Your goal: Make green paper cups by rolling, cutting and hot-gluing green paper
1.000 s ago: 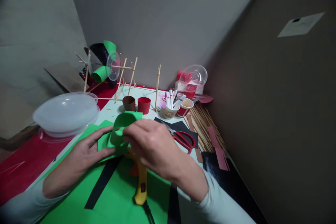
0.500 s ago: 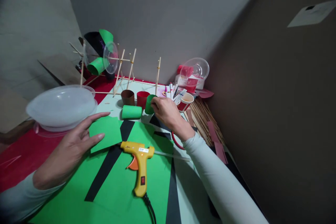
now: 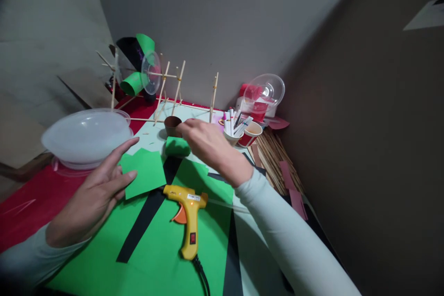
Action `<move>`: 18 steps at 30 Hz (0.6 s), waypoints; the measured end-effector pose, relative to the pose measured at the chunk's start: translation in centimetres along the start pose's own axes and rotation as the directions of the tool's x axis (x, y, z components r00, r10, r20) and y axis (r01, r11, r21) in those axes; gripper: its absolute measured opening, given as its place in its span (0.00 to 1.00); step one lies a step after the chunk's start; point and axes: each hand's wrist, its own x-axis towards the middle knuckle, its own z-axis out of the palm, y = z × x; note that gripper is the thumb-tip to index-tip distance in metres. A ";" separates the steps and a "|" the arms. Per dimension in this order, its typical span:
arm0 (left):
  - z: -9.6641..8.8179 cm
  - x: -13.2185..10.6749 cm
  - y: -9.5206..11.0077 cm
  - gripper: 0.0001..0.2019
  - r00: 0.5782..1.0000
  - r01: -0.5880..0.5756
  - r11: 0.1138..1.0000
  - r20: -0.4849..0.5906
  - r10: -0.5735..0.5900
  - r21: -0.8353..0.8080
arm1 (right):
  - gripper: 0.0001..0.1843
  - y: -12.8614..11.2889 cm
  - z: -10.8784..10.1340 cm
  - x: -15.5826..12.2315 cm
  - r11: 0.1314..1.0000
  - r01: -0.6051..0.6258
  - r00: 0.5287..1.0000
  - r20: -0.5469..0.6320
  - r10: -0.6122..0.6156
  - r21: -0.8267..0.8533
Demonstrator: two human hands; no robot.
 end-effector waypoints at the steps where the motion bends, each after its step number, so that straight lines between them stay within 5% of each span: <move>1: 0.0 0.0 0.0 0.42 1.000 0.009 1.000 0.005 -0.009 -0.005 | 0.11 -0.8 0.1 0.6 0.996 0.086 0.996 0.031 -0.086 0.012; 4: 0.2 0.0 0.2 0.42 0.999 -0.026 1.000 0.023 0.026 0.000 | 0.12 -2.2 1.7 2.3 0.971 0.239 0.966 0.092 -0.240 0.032; 10: 0.3 -0.2 0.2 0.34 0.993 -0.017 0.999 0.117 0.021 -0.035 | 0.18 -1.8 4.6 4.0 0.951 0.307 0.938 0.178 -0.296 -0.035; 18: 0.2 -0.5 0.3 0.21 0.986 0.015 0.999 0.165 -0.007 -0.051 | 0.09 -0.6 0.0 1.7 0.968 0.229 0.972 0.078 -0.221 -0.103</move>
